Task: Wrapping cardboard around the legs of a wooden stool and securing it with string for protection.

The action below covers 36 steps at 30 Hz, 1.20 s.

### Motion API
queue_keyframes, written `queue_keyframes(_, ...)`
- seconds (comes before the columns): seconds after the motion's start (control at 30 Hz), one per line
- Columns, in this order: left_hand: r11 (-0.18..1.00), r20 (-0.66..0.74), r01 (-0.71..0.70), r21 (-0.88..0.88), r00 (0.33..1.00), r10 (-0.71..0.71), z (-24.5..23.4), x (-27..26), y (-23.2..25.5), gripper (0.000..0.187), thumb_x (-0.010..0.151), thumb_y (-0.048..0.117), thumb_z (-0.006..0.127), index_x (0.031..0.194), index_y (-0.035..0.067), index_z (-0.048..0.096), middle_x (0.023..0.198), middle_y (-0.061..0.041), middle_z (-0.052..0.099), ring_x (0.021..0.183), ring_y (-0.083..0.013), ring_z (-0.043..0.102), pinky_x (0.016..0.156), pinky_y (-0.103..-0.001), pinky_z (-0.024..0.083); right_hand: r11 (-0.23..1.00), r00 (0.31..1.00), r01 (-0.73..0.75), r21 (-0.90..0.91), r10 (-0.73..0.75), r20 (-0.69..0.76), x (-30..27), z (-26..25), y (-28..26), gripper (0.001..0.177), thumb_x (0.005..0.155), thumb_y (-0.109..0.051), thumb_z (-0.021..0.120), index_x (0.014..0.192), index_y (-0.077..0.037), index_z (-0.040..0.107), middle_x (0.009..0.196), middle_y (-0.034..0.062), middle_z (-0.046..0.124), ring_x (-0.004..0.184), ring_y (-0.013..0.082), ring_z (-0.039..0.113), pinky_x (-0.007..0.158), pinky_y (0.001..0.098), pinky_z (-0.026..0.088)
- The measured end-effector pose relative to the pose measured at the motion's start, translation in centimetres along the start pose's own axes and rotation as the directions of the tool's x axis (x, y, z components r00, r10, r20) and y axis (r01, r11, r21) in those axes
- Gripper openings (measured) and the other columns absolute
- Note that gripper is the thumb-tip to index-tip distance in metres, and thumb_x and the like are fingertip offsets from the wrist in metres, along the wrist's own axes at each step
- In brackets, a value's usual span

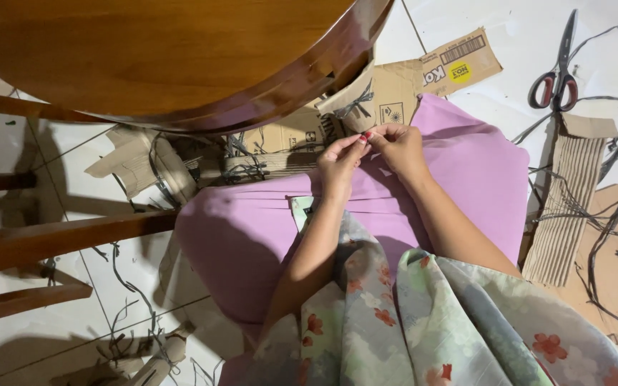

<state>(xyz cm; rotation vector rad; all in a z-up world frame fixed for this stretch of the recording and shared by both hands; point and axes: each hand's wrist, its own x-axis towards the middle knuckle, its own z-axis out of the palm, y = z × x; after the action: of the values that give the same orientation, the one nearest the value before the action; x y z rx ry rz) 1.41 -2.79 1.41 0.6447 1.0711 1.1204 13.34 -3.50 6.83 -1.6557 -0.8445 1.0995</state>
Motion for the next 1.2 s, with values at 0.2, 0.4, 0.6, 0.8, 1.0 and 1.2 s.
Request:
queue_keyframes(0.2, 0.997, 0.052, 0.063, -0.047, 0.997, -0.061, -0.8, 0.9, -0.9, 0.029, 0.09, 0.01, 0.083, 0.114, -0.002, 0.072, 0.095, -0.018, 0.071, 0.088, -0.0302, 0.077, 0.058, -0.013, 0.045, 0.969, 0.989, -0.144, 0.203, 0.145, 0.01, 1.8, -0.3, 2.2, 0.013, 0.083, -0.004, 0.081, 0.093, 0.001, 0.074, 0.067, 0.0101, 0.068, 0.059, 0.0153, 0.069, 0.05, 0.0276, 0.059)
queue_keyframes(0.4, 0.987, 0.073, 0.144, -0.078, 0.988, -0.138, -0.7, 0.8, -1.0, 0.029, 0.091, 0.01, 0.081, 0.115, 0.0, 0.07, 0.098, -0.015, 0.071, 0.087, -0.0257, 0.077, 0.059, -0.011, 0.042, 0.957, 0.987, -0.156, 0.246, 0.159, 0.009, 1.7, -0.1, 2.3, 0.011, 0.082, -0.004, 0.081, 0.09, 0.001, 0.074, 0.064, 0.0127, 0.067, 0.053, 0.0136, 0.066, 0.046, 0.0278, 0.059)
queue_keyframes(0.6, 0.992, 0.041, 0.126, -0.031, 0.991, -0.125, -1.3, 1.7, -3.2, 0.029, 0.09, 0.012, 0.082, 0.115, 0.004, 0.07, 0.092, -0.008, 0.071, 0.075, -0.0126, 0.072, 0.056, -0.011, 0.045, 0.995, 0.997, 0.081, -0.062, -0.082, -0.006, -0.3, -0.3, 0.1, 0.01, 0.092, -0.006, 0.07, 0.09, -0.01, 0.079, 0.067, 0.0076, 0.071, 0.068, 0.0128, 0.071, 0.063, 0.0261, 0.055)
queue_keyframes(0.8, 0.999, -0.033, 0.017, 0.049, 0.999, -0.015, -0.3, 1.4, -2.5, 0.022, 0.087, 0.012, 0.085, 0.106, 0.004, 0.076, 0.085, -0.011, 0.074, 0.072, -0.0109, 0.069, 0.057, -0.016, 0.052, 0.946, 0.965, 0.259, -0.194, -0.262, 0.01, -0.1, -0.6, 2.1, 0.012, 0.098, -0.007, 0.069, 0.097, -0.008, 0.081, 0.083, 0.0157, 0.072, 0.085, 0.0303, 0.072, 0.079, 0.0405, 0.056)
queue_keyframes(1.0, 0.995, -0.089, 0.007, 0.096, 0.996, 0.001, -0.4, 1.4, -2.2, 0.023, 0.081, 0.018, 0.09, 0.098, 0.009, 0.079, 0.079, -0.006, 0.074, 0.066, -0.0071, 0.066, 0.053, -0.014, 0.048, 0.98, 0.984, 0.177, -0.094, -0.176, 0.022, -2.6, -0.4, -2.3, 0.013, 0.094, -0.005, 0.068, 0.101, -0.007, 0.079, 0.078, 0.0094, 0.072, 0.08, 0.02, 0.07, 0.078, 0.0343, 0.056)
queue_keyframes(1.2, 0.999, -0.094, 0.035, 0.016, 0.995, -0.034, 1.5, 0.1, -0.4, 0.028, 0.081, 0.019, 0.091, 0.101, 0.005, 0.077, 0.083, -0.01, 0.074, 0.076, -0.0159, 0.075, 0.057, -0.014, 0.047, 0.91, 0.935, 0.319, -0.267, -0.348, -0.07, -1.1, -2.1, 1.1, 0.01, 0.087, -0.003, 0.082, 0.095, -0.004, 0.077, 0.088, 0.0157, 0.064, 0.086, 0.0316, 0.067, 0.081, 0.041, 0.056)
